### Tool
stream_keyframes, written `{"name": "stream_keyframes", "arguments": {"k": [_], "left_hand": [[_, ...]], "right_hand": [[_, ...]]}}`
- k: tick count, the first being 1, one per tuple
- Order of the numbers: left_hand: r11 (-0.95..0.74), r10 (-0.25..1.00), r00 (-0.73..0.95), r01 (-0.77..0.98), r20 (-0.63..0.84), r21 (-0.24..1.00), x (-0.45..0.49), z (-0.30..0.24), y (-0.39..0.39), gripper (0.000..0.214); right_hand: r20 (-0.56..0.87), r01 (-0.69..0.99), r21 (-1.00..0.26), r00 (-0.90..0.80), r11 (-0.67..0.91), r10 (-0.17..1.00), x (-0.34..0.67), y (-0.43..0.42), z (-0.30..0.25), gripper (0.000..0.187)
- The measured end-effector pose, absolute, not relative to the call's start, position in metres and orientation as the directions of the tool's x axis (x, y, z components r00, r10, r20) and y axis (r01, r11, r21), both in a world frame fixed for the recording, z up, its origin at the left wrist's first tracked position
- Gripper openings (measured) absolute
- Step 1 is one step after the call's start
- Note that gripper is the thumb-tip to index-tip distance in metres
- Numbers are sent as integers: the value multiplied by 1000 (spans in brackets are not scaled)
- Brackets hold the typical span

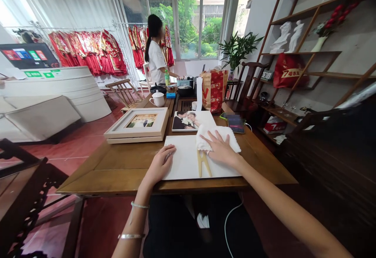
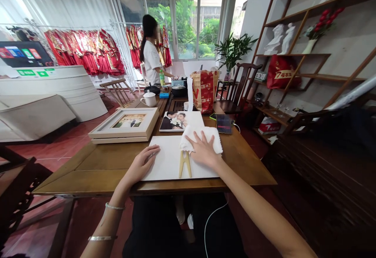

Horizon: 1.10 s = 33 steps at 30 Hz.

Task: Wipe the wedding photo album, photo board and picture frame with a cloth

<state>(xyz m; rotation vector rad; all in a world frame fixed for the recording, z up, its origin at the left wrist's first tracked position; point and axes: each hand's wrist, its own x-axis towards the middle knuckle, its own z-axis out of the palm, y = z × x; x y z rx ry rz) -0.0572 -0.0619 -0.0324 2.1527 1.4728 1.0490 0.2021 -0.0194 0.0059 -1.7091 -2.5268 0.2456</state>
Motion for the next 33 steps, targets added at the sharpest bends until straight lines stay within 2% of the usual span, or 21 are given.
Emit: {"name": "stream_keyframes", "arguments": {"k": [8, 12, 17, 22, 25, 27, 29, 33], "left_hand": [[-389, 914, 192, 669, 358, 634, -53, -29, -63, 35], [-390, 913, 191, 670, 360, 632, -53, -29, -63, 34], [-401, 908, 199, 667, 369, 628, -54, -31, -62, 34], [-398, 910, 199, 667, 364, 630, -54, -31, -62, 34], [-393, 912, 201, 671, 356, 628, -54, -30, -62, 35], [-395, 912, 203, 670, 357, 628, -54, -31, -62, 34], [-396, 911, 203, 670, 359, 628, -54, -31, -62, 34], [-390, 913, 193, 671, 359, 631, -54, -31, -62, 34]], "right_hand": [[18, 711, -198, -686, 675, 727, 212, -111, 10, 90], [3, 648, -236, -745, 724, 667, 237, -124, 14, 92], [-9, 725, -241, -667, 645, 745, 266, -80, 8, 86], [-13, 876, -215, -445, 432, 895, 272, -23, 2, 73], [-3, 932, -174, -323, 318, 946, 259, -10, 1, 68], [13, 933, -142, -332, 330, 943, 249, -13, 0, 68], [18, 900, -135, -416, 415, 909, 245, -27, 0, 73], [-25, 808, -194, -572, 557, 820, 256, -78, 10, 85]]}}
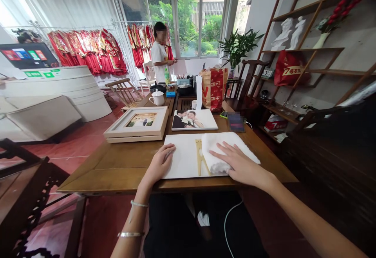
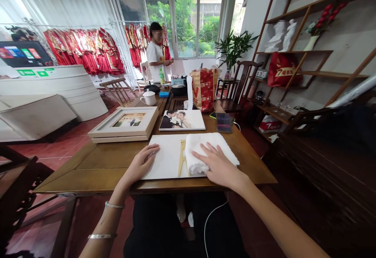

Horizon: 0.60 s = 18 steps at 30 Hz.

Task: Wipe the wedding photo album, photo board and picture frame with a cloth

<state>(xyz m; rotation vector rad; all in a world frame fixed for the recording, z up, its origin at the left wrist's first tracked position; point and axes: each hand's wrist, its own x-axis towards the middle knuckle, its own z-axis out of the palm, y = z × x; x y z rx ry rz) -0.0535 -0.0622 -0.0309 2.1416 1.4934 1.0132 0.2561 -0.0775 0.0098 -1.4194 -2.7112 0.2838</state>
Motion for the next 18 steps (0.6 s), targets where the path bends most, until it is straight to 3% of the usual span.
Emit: {"name": "stream_keyframes", "arguments": {"k": [6, 13, 18], "left_hand": [[-389, 913, 195, 676, 358, 626, -53, -30, -63, 35], [-404, 906, 203, 674, 371, 618, -53, -30, -62, 34], [-409, 904, 206, 675, 376, 615, -53, -29, -62, 34]], "right_hand": [[-199, 771, -275, -630, 574, 751, 281, -133, 34, 89], [-50, 696, -318, -690, 644, 722, 282, -57, 13, 78], [-16, 763, -275, -612, 585, 791, 271, 1, 4, 73]]}}
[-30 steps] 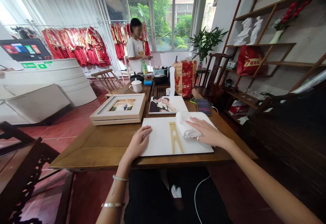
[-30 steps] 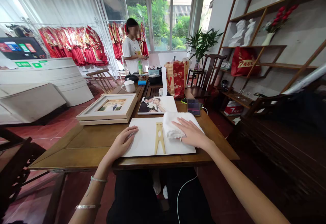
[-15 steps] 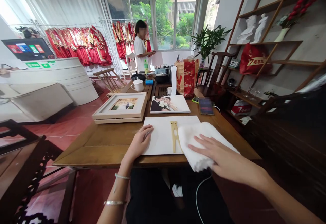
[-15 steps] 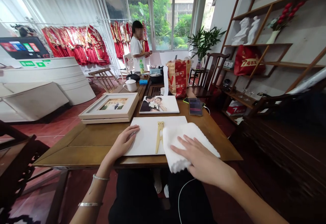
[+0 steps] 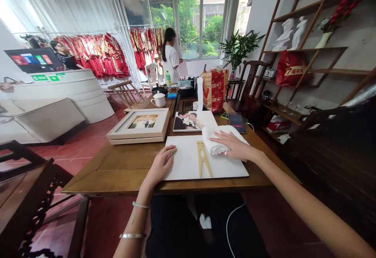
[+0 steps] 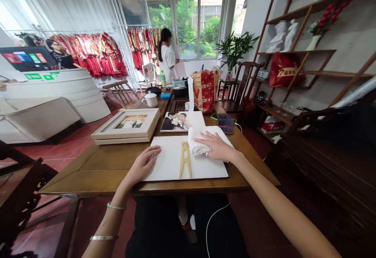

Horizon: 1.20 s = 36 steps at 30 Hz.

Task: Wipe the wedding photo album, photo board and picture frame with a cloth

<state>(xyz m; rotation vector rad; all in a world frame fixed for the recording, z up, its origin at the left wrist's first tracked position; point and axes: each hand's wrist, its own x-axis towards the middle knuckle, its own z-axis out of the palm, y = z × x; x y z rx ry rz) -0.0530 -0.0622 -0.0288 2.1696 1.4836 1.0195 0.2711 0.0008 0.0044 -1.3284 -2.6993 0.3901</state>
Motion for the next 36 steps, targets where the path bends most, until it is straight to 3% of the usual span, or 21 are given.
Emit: {"name": "stream_keyframes", "arguments": {"k": [7, 20, 25, 31, 36], "left_hand": [[-398, 910, 201, 675, 363, 622, -53, -30, -62, 34], [-404, 905, 199, 676, 376, 616, -56, -34, -63, 34], [-416, 898, 193, 666, 395, 619, -58, -34, -63, 33], [-402, 907, 194, 666, 374, 629, -56, -32, -64, 34], [-394, 911, 193, 670, 365, 629, -54, -31, -63, 34]], "right_hand": [[75, 836, -178, -515, 519, 854, 251, 5, 0, 71], [36, 777, -210, -600, 593, 799, 264, -152, 1, 96], [21, 744, -264, -632, 615, 774, 267, -101, 2, 85], [-43, 824, -231, -540, 518, 840, 236, -21, 8, 70], [-9, 868, -202, -465, 454, 885, 193, -19, 6, 66]]}}
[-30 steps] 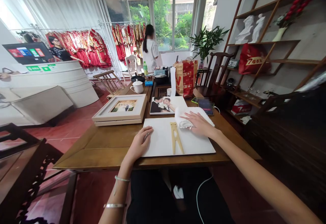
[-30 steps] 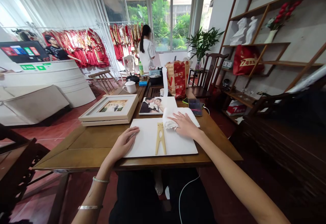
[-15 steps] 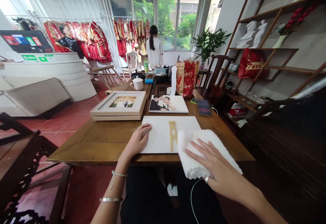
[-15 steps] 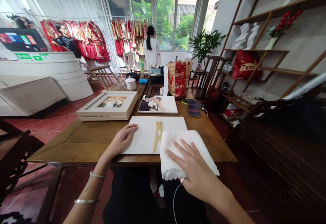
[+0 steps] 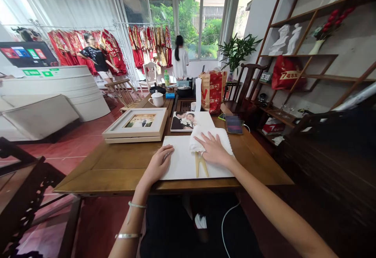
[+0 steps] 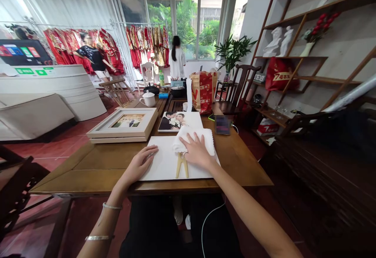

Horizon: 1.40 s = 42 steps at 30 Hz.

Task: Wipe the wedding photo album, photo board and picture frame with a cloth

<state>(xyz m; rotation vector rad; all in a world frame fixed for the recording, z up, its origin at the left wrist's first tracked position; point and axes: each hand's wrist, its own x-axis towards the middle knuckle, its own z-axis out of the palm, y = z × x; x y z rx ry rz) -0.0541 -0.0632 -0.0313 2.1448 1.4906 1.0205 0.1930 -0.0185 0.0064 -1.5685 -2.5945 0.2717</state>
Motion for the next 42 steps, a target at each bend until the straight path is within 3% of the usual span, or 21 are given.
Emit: {"name": "stream_keyframes", "arguments": {"k": [7, 12, 16, 20, 24, 28, 37, 42], "left_hand": [[-407, 903, 191, 663, 384, 628, -55, -33, -62, 33], [-404, 905, 187, 660, 382, 633, -53, -31, -64, 32], [-413, 901, 194, 660, 389, 628, -54, -31, -64, 32], [-409, 904, 198, 663, 380, 627, -54, -31, -63, 33], [-410, 903, 194, 661, 384, 629, -54, -31, -63, 33], [-412, 902, 202, 664, 381, 624, -53, -29, -64, 33], [-411, 902, 192, 653, 386, 636, -55, -33, -63, 33], [-405, 906, 192, 655, 378, 638, -55, -31, -64, 32]], "right_hand": [[21, 711, -226, -679, 665, 734, 200, -99, 7, 85], [-7, 646, -323, -732, 691, 681, 225, -132, 17, 87], [-5, 639, -370, -727, 675, 686, 236, -107, 16, 83], [-7, 712, -336, -656, 616, 754, 229, -58, 15, 81], [-71, 822, -323, -516, 469, 854, 196, -21, 22, 67], [-71, 856, -288, -466, 429, 882, 159, -3, 25, 62], [20, 738, -188, -657, 648, 753, 163, -78, 12, 74], [13, 640, -257, -746, 724, 665, 182, -138, 14, 82]]}}
